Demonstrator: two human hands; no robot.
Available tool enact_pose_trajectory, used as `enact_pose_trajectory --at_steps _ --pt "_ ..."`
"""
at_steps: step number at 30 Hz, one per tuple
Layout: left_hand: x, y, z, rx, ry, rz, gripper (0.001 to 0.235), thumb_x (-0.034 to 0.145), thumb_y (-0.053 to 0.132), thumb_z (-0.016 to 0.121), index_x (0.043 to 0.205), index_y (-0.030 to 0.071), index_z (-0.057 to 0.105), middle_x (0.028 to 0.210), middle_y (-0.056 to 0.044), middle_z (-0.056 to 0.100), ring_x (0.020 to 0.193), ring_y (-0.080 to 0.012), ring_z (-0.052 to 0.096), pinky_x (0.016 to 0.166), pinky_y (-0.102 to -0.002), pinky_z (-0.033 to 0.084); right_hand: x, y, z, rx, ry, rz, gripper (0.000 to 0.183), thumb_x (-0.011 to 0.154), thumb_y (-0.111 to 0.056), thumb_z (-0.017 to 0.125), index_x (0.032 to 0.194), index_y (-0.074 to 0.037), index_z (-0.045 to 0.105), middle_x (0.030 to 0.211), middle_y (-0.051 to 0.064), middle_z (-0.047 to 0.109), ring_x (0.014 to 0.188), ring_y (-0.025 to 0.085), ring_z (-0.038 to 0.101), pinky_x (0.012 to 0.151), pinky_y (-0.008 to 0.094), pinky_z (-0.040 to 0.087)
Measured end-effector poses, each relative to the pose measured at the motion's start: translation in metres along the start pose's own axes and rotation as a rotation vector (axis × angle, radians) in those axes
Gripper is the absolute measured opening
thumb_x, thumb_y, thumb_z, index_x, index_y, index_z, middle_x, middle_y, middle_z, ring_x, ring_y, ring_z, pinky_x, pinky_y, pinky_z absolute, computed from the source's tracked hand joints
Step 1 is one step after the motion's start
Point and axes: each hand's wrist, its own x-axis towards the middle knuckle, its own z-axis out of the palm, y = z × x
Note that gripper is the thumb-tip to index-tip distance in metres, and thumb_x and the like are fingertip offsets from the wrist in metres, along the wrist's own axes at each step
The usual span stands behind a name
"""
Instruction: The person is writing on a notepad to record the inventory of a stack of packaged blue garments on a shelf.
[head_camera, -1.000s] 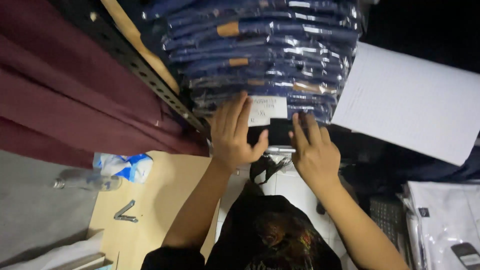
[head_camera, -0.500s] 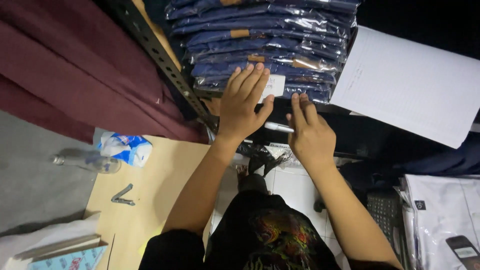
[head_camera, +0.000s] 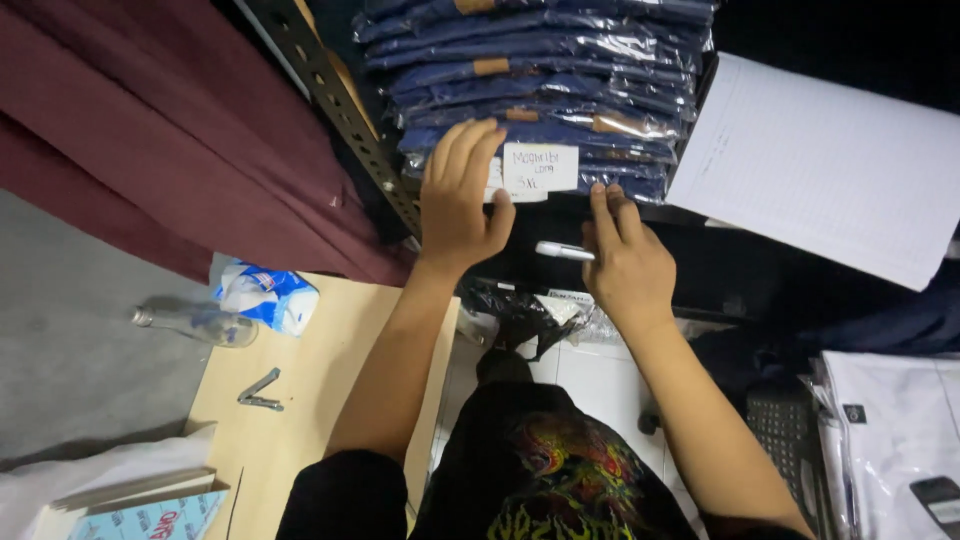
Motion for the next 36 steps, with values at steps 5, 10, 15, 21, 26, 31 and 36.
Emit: enact_pose_trajectory --at_steps 5,10,15,21,26,31,36 --pt "-0.005 -0.021 0.002 0.035 -0.027 0.034 0.035 0.072 0.009 0.036 0.1 0.005 0.056 0.102 -0.009 0.052 0.098 -0.0294 0.049 0.083 -0.04 0.038 -0.001 0.001 0.004 0.038 -0.032 0.034 0.033 0.082 -0.022 0.053 0.112 -0.012 0.061 0.097 0.002 0.057 0.061 0.017 0.061 0.057 0.022 0.047" --pt "0.015 -0.025 -0.024 -0.123 -0.19 0.077 0.044 0.064 0.006 0.037 0.101 0.006 0.061 0.104 -0.01 0.055 0.099 -0.0306 0.05 0.082 -0.042 0.039 0.002 -0.003 -0.001 0.032 -0.038 0.042 0.031 0.083 -0.022 0.053 0.111 -0.012 0.062 0.096 0.002 0.058 0.061 0.017 0.062 0.057 0.022 0.047" --pt "0.029 -0.021 -0.008 0.243 -0.015 0.249 0.023 0.074 0.007 0.048 0.091 0.01 0.062 0.081 -0.002 0.054 0.072 -0.0185 0.054 0.066 -0.029 0.044 0.004 -0.003 0.002 0.043 -0.017 0.05 0.028 0.083 -0.021 0.054 0.108 -0.013 0.064 0.092 0.001 0.058 0.06 0.017 0.062 0.054 0.022 0.047" --pt "0.046 -0.019 -0.003 0.327 0.047 0.324 0.02 0.082 0.003 0.041 0.074 0.009 0.058 0.065 0.0 0.044 0.056 -0.0157 0.044 0.056 -0.026 0.037 0.004 0.0 0.006 0.033 -0.032 0.065 0.028 0.083 -0.023 0.053 0.108 -0.015 0.064 0.091 0.0 0.057 0.058 0.017 0.061 0.053 0.023 0.047" --pt "0.053 -0.02 -0.002 0.311 0.049 0.332 0.017 0.083 0.003 0.044 0.073 0.008 0.057 0.064 0.0 0.043 0.057 -0.0153 0.044 0.058 -0.025 0.038 0.004 -0.001 0.007 0.035 -0.023 0.077 0.029 0.081 -0.021 0.053 0.107 -0.016 0.064 0.087 -0.001 0.057 0.056 0.018 0.061 0.051 0.023 0.046" --pt "0.058 -0.023 -0.002 0.364 0.057 0.361 0.015 0.085 0.007 0.046 0.072 0.01 0.055 0.063 0.001 0.041 0.057 -0.0142 0.042 0.057 -0.025 0.036 0.012 0.001 0.002 0.051 0.005 0.096 0.03 0.084 -0.02 0.051 0.11 -0.018 0.063 0.08 -0.002 0.057 0.054 0.018 0.06 0.049 0.023 0.046" --pt "0.063 -0.014 -0.016 0.375 -0.065 0.344 0.016 0.083 -0.004 0.049 0.071 0.005 0.054 0.064 -0.004 0.045 0.058 -0.0178 0.042 0.054 -0.027 0.035 0.014 0.007 -0.001 0.129 -0.101 0.078 0.049 0.093 -0.005 0.053 0.137 -0.009 0.031 0.057 -0.003 0.04 0.043 0.01 0.03 0.038 0.027 0.021"
